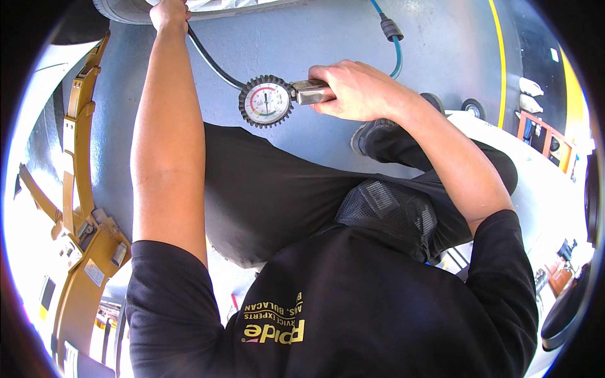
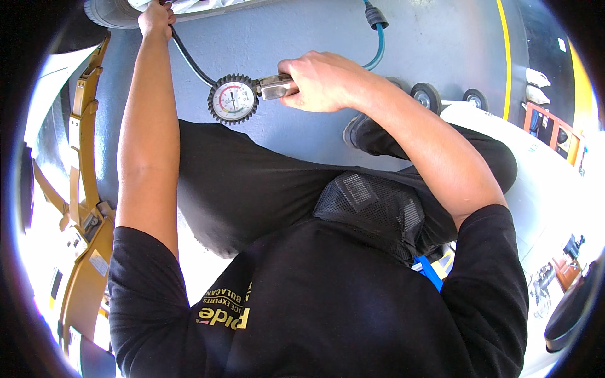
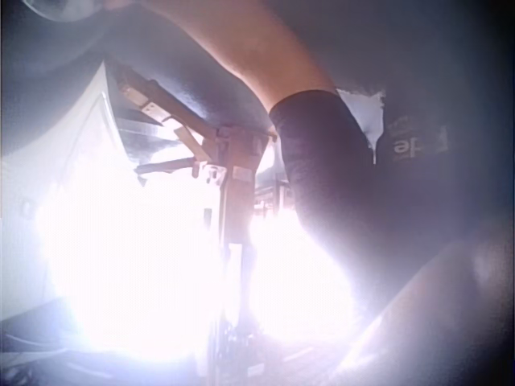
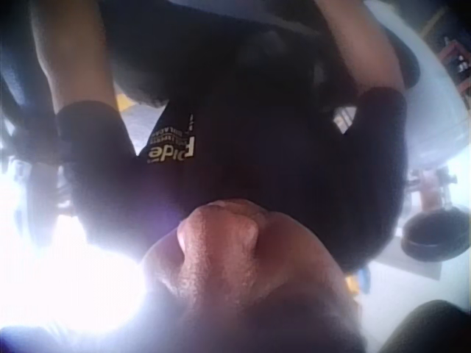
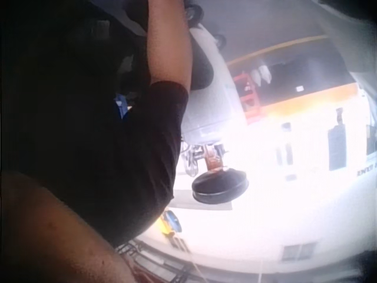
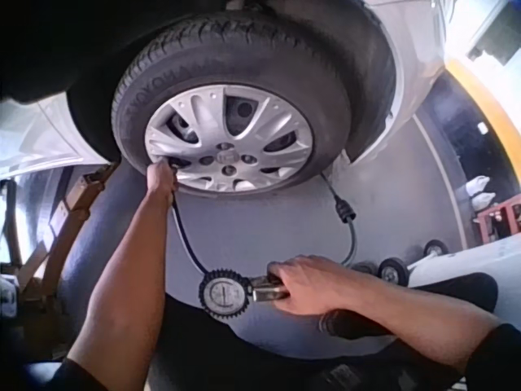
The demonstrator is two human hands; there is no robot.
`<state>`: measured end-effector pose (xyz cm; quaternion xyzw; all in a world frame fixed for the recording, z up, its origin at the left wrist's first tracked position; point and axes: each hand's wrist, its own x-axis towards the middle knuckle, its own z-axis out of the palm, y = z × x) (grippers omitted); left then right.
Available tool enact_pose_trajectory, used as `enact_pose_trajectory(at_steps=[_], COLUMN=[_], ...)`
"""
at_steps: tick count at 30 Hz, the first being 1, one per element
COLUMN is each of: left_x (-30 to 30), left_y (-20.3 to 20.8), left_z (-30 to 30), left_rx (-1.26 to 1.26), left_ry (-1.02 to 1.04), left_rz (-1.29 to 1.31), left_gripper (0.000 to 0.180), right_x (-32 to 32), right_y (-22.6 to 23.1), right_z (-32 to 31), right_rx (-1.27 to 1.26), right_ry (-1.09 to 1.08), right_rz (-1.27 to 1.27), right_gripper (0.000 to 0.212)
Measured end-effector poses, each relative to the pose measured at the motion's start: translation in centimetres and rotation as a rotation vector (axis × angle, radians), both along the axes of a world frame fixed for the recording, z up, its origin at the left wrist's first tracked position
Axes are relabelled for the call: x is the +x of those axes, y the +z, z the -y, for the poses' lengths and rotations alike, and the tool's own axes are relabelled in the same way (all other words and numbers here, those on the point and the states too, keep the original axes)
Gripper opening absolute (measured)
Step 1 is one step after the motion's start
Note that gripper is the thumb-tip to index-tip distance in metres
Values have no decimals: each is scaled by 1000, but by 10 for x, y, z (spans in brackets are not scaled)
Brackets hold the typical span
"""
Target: The person checks the engine oil level using the dipstick, wipes it with a cloth, and reinserts it. They then pour oil from a yellow bottle into the engine and check the tire pressure using a gauge on two front tires.
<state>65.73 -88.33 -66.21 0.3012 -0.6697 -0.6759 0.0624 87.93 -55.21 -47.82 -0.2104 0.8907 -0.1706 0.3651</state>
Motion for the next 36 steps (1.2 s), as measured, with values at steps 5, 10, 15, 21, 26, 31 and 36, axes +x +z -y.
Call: enact_pose_trajectory(at_steps=[5,10,15,21,26,31,36], left_x=[-4,-4,-2,-1,-1,0,-1], left_y=[-8,-6,-2,-2,-2,2,1], left_z=[6,5,1,2,2,0,2], left_rx=[70,117,109,105,104,109,118], left_ry=[8,6,13,15,21,24,15], left_rz=[-5,-59,-34,-27,-34,-1,22], left_gripper=[37,34,35,39,40,41,40], right_x=[-2,-3,-2,-4,-4,-2,-4], right_y=[-4,-6,-7,-6,-13,-17,-11], right_z=[3,5,6,6,3,4,4], right_rx=[105,134,122,105,114,117,101], right_ry=[44,31,27,-7,14,14,26], right_rz=[-76,-51,-47,-11,-35,-58,-43], right_gripper=[22,21,21,18,22,23,23])
